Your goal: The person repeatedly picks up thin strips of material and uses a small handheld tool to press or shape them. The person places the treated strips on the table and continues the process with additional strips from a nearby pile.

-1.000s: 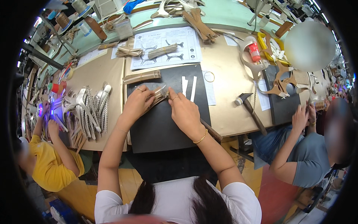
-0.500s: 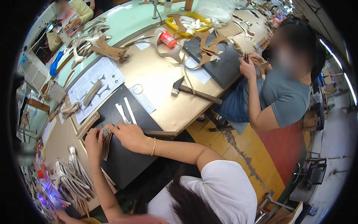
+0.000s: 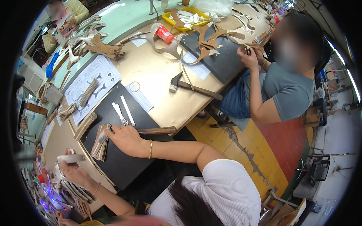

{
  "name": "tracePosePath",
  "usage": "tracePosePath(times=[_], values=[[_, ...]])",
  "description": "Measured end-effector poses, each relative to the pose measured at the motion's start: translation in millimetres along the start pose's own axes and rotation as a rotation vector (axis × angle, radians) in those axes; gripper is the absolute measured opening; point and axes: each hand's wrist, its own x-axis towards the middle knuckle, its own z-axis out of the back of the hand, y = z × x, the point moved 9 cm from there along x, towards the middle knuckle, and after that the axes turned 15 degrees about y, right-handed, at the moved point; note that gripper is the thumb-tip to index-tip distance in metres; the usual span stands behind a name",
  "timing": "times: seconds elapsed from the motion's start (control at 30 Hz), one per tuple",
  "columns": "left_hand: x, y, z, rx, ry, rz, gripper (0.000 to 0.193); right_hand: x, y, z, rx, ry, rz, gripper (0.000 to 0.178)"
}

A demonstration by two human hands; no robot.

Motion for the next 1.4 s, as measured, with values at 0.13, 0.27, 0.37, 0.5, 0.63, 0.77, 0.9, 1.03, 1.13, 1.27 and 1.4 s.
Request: tracePosePath(times=[0.13,0.27,0.37,0.5,0.63,0.77,0.9,1.03,1.13,1.27,1.4], values=[[-15.0,-57.5,28.0,0.09,-0.13,-0.058,0.011,1.3,1.4,-1.6,-0.006,0.01,-0.008,0.056],[-33.0,-57.3,8.2,0.143,0.073,-0.01,0.016,4.4,-2.7,3.1,0.046,0.045,-0.033,0.052],[-76.6,-11.2,-34.2,0.195,0.302,0.216,0.02,1.9,-5.6,16.0,0.124,0.027,-0.032,0.048],[-137.2,48.7,-91.8,0.106,0.541,0.584,0.018,-13.9,-11.0,33.5,0.245,0.014,-0.008,0.046],[-151.6,48.5,-134.5,0.607,0.734,0.345,0.013,-34.9,-21.3,32.1,0.24,0.145,-0.04,0.047],[-154.4,42.3,-154.9,0.848,0.758,0.17,0.018,-56.2,-28.4,32.7,0.233,0.163,-0.051,0.046],[-151.7,40.3,-161.9,0.913,0.756,0.117,0.017,-73.1,-34.7,37.9,0.228,0.136,-0.057,0.046],[-153.6,35.9,-164.1,0.947,0.752,0.028,0.016,-84.3,-41.0,39.5,0.224,0.15,-0.072,0.05],[-155.3,33.6,-163.7,0.964,0.745,-0.027,0.017,-88.0,-41.2,40.0,0.24,0.132,-0.056,0.049],[-156.5,26.5,-167.5,1.007,0.736,-0.139,0.02,-88.4,-37.3,37.9,0.216,0.126,-0.019,0.047],[-160.2,21.7,-174.1,1.088,0.777,-0.234,0.024,-90.3,-37.3,35.3,0.19,0.124,-0.042,0.044]])
